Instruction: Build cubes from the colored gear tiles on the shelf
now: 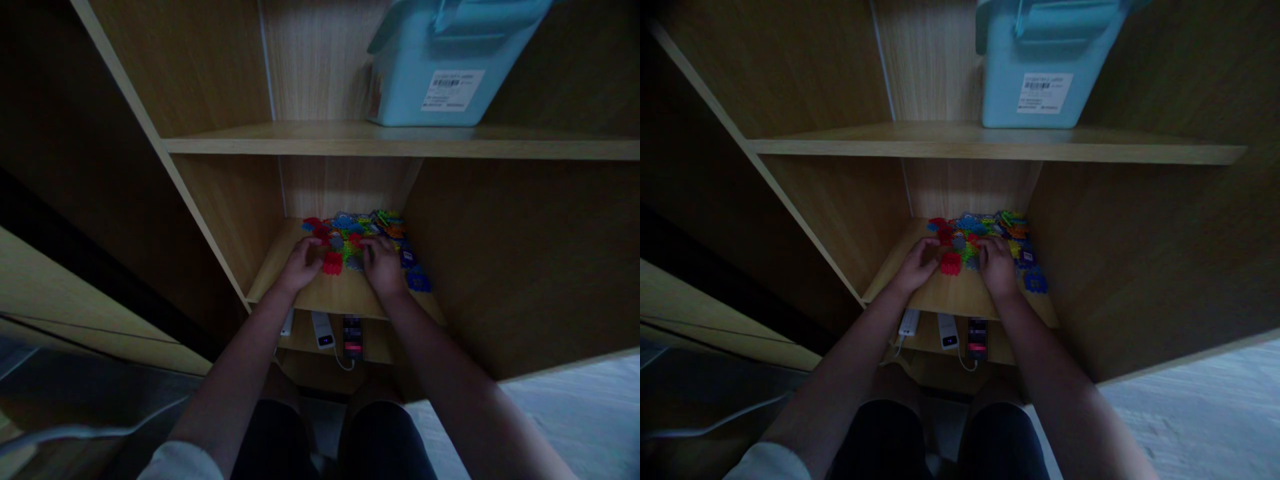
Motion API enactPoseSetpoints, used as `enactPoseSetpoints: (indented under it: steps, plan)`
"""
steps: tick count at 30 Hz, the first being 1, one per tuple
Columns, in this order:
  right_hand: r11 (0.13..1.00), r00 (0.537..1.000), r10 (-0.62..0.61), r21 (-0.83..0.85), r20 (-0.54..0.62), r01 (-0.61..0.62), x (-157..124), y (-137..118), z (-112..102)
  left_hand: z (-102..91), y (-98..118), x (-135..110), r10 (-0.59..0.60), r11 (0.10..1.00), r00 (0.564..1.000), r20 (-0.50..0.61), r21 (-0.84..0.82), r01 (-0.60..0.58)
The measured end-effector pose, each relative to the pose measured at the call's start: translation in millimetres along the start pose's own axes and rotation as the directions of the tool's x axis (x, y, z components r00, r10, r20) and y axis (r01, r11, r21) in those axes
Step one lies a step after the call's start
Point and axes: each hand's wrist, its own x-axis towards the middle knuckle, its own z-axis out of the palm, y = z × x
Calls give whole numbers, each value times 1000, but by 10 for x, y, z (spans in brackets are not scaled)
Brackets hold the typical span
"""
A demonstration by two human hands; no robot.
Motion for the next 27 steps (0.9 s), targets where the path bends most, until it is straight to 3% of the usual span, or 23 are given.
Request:
enactPoseSetpoints:
  steps: [7, 13, 19, 27]
  plan:
    - [977, 987, -161, 141, 11, 158, -82, -162, 0, -31, 140, 11, 142, 985, 987, -79, 112, -132]
    - [927, 939, -337, 196, 65, 319, -111, -155, 27, -46, 125, 18, 228, 968, 973, -23, 113, -224]
    - [945, 935, -296, 201, 194, 257, -85, -200, -19, -57, 122, 8, 204, 971, 978, 31, 117, -206]
    - [943, 932, -288, 236, 221, 236, -70, -212, -16, -38, 144, -8, 204, 966, 972, 118, 135, -219]
